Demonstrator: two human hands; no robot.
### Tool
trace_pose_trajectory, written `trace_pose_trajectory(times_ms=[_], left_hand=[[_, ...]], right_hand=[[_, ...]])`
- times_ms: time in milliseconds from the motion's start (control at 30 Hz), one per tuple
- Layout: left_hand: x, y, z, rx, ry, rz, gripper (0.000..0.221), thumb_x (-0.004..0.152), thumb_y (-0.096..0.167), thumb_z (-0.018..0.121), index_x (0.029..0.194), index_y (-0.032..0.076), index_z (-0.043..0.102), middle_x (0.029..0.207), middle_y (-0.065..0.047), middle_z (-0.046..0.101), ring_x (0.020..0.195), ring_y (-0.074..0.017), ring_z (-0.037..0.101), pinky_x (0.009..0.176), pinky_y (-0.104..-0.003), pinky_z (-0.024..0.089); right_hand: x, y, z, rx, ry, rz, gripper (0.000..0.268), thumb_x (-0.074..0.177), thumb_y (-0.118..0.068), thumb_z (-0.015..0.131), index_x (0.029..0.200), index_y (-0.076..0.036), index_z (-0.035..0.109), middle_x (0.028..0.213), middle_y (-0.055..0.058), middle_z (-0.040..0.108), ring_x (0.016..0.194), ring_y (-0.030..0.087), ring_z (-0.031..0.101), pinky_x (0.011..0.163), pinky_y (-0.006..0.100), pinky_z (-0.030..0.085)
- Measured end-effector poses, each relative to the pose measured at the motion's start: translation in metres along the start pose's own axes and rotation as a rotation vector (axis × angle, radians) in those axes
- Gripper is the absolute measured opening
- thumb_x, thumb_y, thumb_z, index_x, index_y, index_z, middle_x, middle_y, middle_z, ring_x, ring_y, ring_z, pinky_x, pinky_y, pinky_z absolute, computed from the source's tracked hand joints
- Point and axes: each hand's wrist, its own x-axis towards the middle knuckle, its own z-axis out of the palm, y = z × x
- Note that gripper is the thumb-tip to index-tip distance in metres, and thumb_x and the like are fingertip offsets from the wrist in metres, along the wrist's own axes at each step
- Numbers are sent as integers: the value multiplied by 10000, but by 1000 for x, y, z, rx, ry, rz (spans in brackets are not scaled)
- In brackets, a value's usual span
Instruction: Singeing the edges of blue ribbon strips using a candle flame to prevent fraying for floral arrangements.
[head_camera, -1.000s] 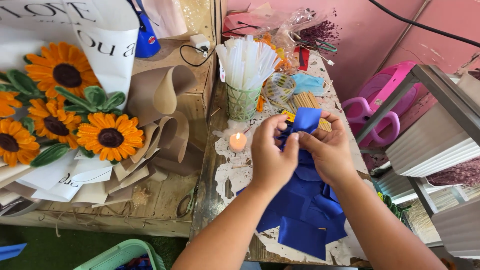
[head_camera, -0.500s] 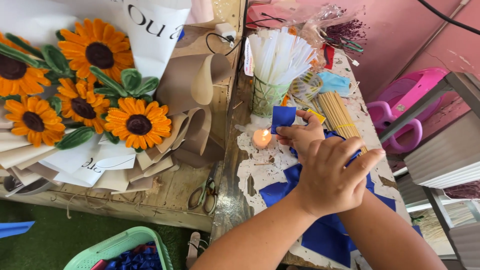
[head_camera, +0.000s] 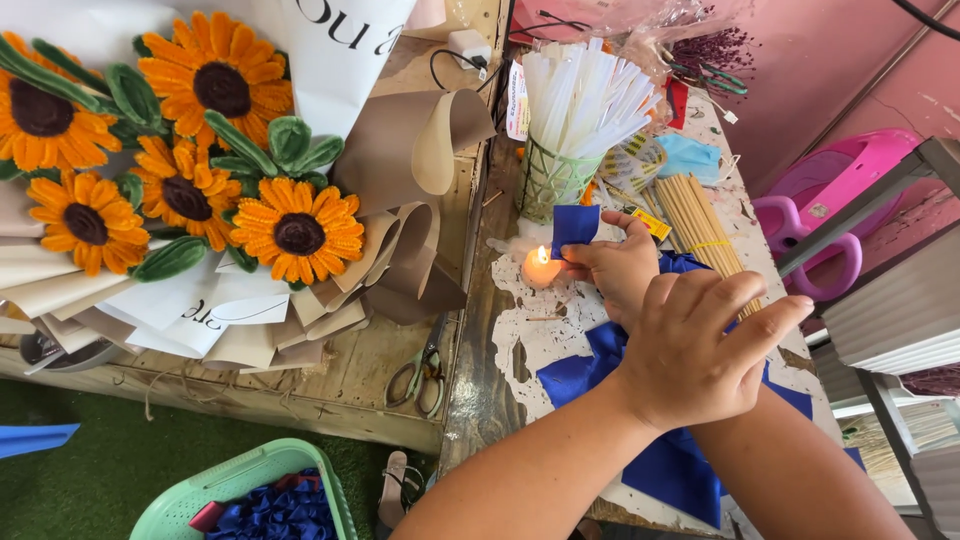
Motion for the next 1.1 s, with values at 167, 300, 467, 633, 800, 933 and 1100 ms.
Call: trace_pose_trajectory(times_ms=[167, 300, 467, 633, 800, 933, 1100], left_hand=[[2, 0, -2, 1, -11, -13, 313, 954, 82, 635, 1244, 188, 681, 1170, -64, 679, 950, -297, 654, 759, -460, 429], [2, -1, -1, 11, -20, -15, 339, 926, 78, 653, 1240, 201, 685, 1167, -53, 680, 944, -292, 652, 768, -459, 427], [3, 0, -3, 19, -20, -19, 323, 932, 72, 647, 1226, 200, 685, 1168, -46, 677, 937, -294, 640, 763, -461, 429], [3, 0, -2, 13, -15, -26, 300, 950, 69, 649, 1219, 195, 687, 1157, -46, 667, 937, -297, 639, 746, -462, 439], [3, 0, -3, 7, -26, -31, 320, 934, 71, 647, 1225, 196, 687, 1160, -47, 673, 926, -293, 641, 757, -459, 429], [3, 0, -3, -4, -23, -33, 314, 945, 65, 642, 1228, 195, 684, 1173, -51, 678, 939, -295, 646, 753, -456, 434], [2, -1, -2, -3, -20, -33, 319, 941, 63, 639, 1230, 190, 683, 1175, -64, 668, 942, -299, 643, 752, -457, 433]], right_hand=[[-1, -4, 1, -23, 7, 33, 712, 733, 98, 802, 1336, -91, 474, 697, 137, 703, 614, 224, 709, 589, 318, 633], [2, -1, -1, -46, -11, 16, 701, 705, 90, 810, 1300, -105, 494, 672, 132, 687, 579, 227, 685, 584, 328, 616], [-2, -1, -1, -56, -37, 36, 705, 715, 96, 800, 1309, -114, 485, 693, 135, 702, 564, 212, 662, 593, 312, 604], [-3, -4, 0, -68, -20, 36, 738, 714, 80, 805, 1350, -113, 484, 696, 125, 708, 586, 203, 683, 581, 295, 601], [-6, -5, 1, -94, -11, 31, 729, 710, 88, 797, 1338, -105, 482, 689, 133, 700, 534, 196, 623, 578, 299, 583], [-4, -4, 1, -102, -17, 29, 761, 702, 85, 803, 1363, -94, 472, 676, 122, 701, 523, 190, 627, 549, 303, 580], [-5, -9, 3, -136, -7, 52, 774, 728, 84, 787, 1406, -88, 455, 693, 141, 705, 559, 193, 665, 545, 288, 585]])
